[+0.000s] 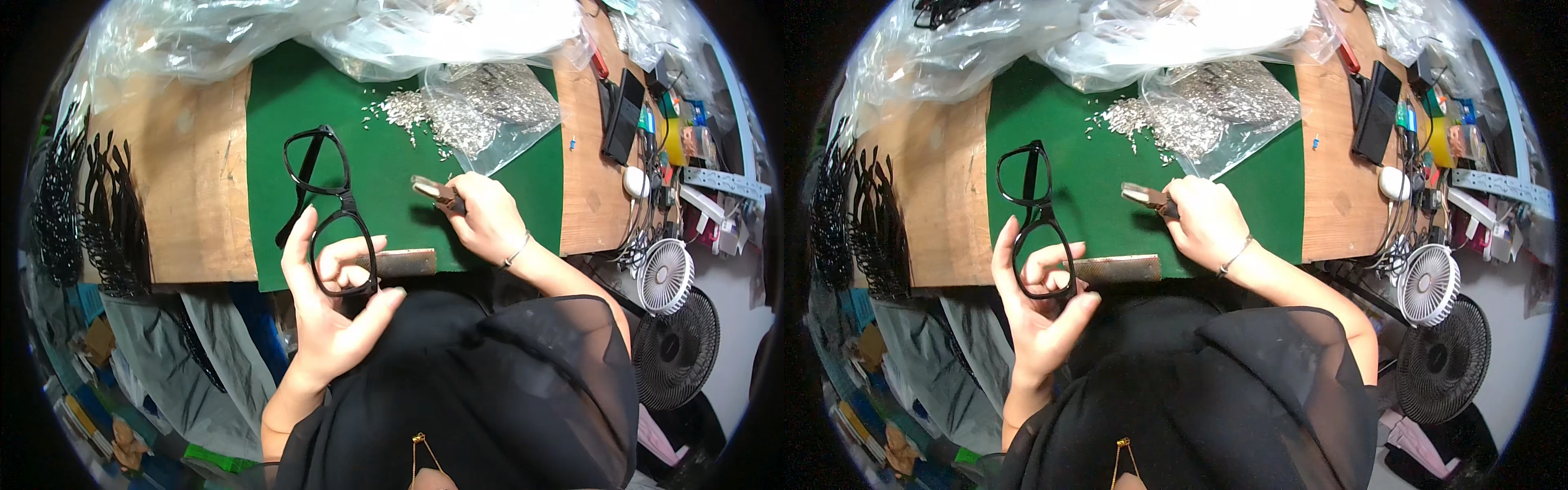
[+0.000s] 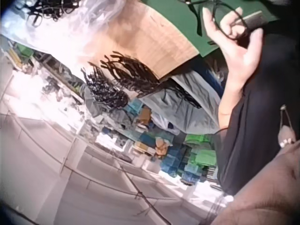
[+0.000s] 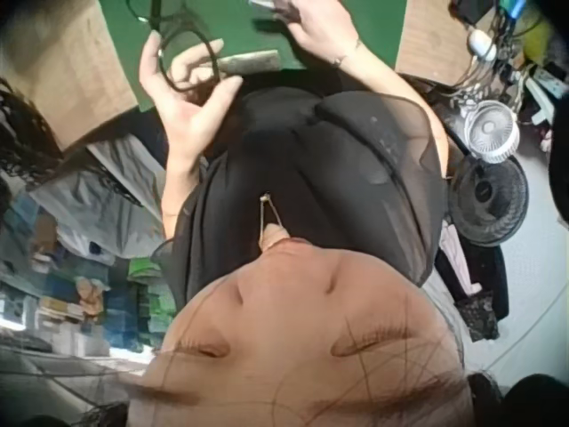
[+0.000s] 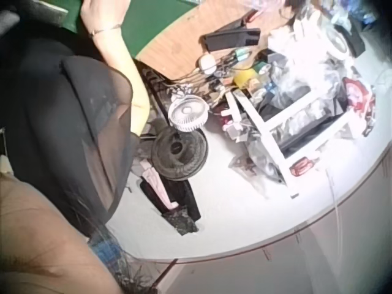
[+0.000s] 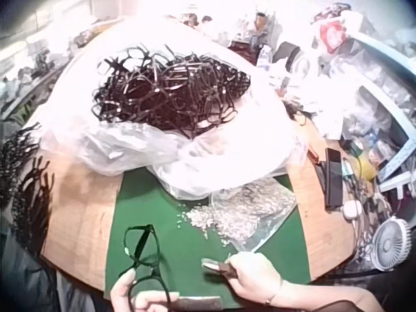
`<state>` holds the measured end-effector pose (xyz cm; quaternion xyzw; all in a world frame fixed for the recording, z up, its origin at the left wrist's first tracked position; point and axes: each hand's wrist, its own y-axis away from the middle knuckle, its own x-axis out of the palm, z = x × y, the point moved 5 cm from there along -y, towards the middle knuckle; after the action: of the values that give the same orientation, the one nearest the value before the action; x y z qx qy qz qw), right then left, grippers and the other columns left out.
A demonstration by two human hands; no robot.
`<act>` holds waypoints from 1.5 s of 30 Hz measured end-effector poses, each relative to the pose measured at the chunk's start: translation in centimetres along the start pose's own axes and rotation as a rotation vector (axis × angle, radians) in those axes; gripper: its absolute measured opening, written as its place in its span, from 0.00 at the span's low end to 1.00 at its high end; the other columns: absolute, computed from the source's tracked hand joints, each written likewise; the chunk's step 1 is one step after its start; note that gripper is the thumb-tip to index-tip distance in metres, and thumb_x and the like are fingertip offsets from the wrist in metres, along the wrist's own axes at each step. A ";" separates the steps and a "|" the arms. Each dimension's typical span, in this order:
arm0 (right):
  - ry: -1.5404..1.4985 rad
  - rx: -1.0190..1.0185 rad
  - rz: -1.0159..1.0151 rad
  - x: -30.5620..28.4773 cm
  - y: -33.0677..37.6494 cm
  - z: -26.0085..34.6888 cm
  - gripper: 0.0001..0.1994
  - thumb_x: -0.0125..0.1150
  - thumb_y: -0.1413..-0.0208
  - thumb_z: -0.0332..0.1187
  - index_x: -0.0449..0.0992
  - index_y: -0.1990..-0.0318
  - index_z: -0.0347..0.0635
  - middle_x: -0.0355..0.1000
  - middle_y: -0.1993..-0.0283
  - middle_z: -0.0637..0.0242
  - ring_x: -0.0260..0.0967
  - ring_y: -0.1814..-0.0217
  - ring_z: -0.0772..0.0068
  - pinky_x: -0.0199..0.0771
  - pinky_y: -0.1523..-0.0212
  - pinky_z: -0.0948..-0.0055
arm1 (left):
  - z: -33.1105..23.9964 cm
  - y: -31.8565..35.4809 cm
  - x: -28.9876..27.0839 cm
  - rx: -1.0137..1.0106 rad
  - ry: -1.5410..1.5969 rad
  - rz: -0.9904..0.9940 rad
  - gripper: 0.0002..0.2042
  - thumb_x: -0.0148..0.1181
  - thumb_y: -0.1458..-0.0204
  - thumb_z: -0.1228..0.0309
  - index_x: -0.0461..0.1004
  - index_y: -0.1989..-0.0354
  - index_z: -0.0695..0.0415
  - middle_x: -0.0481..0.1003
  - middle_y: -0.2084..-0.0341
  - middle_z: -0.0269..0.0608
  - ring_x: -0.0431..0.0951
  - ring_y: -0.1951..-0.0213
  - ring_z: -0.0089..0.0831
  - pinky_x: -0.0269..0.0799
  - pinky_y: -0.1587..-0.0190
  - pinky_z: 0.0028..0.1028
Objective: The person repeatedly picks up black eyeglass frames from a plastic bag and uses pliers to press or adjust the frame arms. Finished frames are placed on the table, and the process continues with new frames from the bag.
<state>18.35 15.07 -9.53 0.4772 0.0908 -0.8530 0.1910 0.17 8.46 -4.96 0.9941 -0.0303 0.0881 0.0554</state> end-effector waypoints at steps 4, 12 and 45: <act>0.026 -0.050 -0.001 0.5 -0.5 0.0 0.09 0.58 0.62 0.27 0.66 0.71 0.40 0.63 0.75 0.59 0.64 0.71 0.56 0.63 0.71 0.63 | 0.5 0.2 0.4 0.017 0.022 0.082 0.45 0.58 0.63 0.87 0.34 0.39 0.58 0.66 0.56 0.50 0.70 0.70 0.20 0.68 0.61 0.20; -0.134 -0.009 -0.017 -0.6 0.1 0.9 0.08 0.57 0.60 0.27 0.66 0.70 0.39 0.64 0.74 0.59 0.64 0.70 0.56 0.64 0.70 0.65 | 0.2 0.0 1.6 0.080 -0.155 0.023 0.42 0.57 0.61 0.88 0.35 0.40 0.58 0.63 0.52 0.55 0.74 0.66 0.25 0.70 0.59 0.22; -1.346 0.336 0.466 -3.0 2.5 6.3 0.08 0.55 0.49 0.26 0.67 0.61 0.34 0.66 0.64 0.71 0.62 0.60 0.82 0.63 0.57 0.80 | -0.4 0.1 2.6 0.013 0.024 0.045 0.42 0.56 0.58 0.86 0.31 0.40 0.56 0.61 0.49 0.55 0.72 0.55 0.34 0.68 0.51 0.29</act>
<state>15.85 11.41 -3.61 -0.1203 -0.2823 -0.9012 0.3061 2.64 8.30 -4.08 0.9924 -0.0515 0.1015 0.0472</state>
